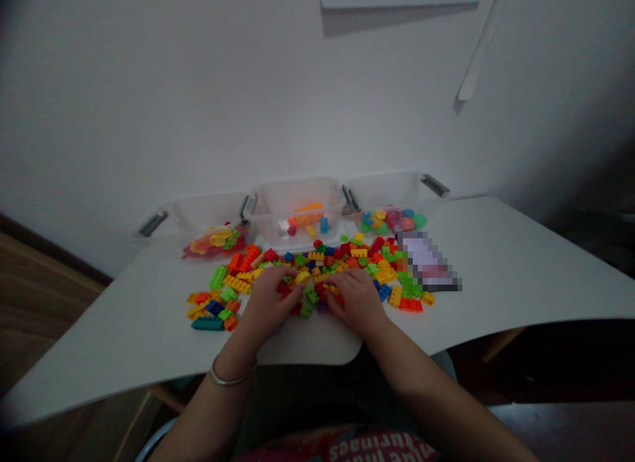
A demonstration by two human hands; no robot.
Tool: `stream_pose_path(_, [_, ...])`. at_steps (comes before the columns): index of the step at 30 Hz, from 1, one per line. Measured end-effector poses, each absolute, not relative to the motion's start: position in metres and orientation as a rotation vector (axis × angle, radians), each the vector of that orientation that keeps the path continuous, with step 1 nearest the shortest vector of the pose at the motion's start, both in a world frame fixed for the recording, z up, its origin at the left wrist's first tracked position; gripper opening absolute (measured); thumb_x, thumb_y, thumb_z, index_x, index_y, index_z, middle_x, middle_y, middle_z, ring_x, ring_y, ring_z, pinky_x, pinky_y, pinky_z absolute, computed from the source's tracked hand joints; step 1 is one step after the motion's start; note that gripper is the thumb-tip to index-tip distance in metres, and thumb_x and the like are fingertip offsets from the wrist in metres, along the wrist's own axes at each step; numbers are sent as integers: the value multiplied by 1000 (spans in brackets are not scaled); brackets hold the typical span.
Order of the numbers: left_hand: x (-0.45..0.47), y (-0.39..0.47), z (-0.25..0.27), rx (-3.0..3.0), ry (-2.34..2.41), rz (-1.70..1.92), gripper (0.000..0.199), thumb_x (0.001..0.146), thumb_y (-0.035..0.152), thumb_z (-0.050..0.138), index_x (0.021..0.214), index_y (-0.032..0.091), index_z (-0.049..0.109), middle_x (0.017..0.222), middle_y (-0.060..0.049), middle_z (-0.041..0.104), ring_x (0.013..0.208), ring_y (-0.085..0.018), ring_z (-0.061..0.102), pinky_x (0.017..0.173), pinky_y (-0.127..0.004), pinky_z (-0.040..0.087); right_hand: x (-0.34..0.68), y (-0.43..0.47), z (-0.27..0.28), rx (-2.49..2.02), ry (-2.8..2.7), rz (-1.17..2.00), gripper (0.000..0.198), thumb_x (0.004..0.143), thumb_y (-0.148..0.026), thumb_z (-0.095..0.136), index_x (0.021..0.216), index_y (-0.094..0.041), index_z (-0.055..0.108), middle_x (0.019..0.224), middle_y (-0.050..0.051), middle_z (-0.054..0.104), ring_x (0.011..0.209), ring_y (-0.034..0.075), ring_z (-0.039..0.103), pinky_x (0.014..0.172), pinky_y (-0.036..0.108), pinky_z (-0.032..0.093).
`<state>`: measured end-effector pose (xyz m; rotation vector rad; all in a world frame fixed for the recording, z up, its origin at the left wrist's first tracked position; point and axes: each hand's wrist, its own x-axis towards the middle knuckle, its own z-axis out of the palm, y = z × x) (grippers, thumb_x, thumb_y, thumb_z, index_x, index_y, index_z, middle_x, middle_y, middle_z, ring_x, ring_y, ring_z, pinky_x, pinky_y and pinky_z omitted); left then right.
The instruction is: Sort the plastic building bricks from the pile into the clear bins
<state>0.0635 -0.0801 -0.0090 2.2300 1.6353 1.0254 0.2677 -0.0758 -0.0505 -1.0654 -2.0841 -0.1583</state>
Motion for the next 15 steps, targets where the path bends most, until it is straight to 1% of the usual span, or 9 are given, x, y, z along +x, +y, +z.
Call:
stream_pose_path(3, [40,-70,1,1999,1598,1297,19,81,37,62,90,20,64,92,-5,70,88,-20,65,82,-36,53,268,-76,-50,-1052,-2101,-151,16,89,-22,53,96,-20,67,88,6,72,88,23,61,83,36,47])
stream_pose_path(7, [5,-54,25,1611,1543,1595,31,75,45,67,90,19,60,90,-4,69,79,-18,67,73,-32,55,269,-77,-49,-1016,-2097,-148,15,89,-20,52,95,-20,66,88,6,72,88,22,60,84,36,47])
stream_pose_path(9, [-12,-45,37,1510,1569,1819,30,75,44,66,90,19,59,92,-4,69,83,-18,67,77,-32,55,270,-77,-48,-1007,-2093,-140,16,90,-21,51,95,-19,66,88,6,72,89,22,61,84,37,47])
stream_pose_path(11, [-29,-35,47,1456,1716,1938,27,76,42,65,90,19,60,92,-4,70,85,-18,67,81,-33,55,270,-78,-47,-1015,-2097,-121,16,90,-21,51,96,-20,66,88,6,72,89,22,61,83,37,47])
stream_pose_path(15, [-54,-16,58,1651,2119,1918,24,76,38,67,89,18,65,93,-5,70,92,-21,65,92,-37,50,271,-78,-46,-1024,-2109,-113,16,90,-22,50,95,-20,66,88,6,72,90,22,61,84,37,48])
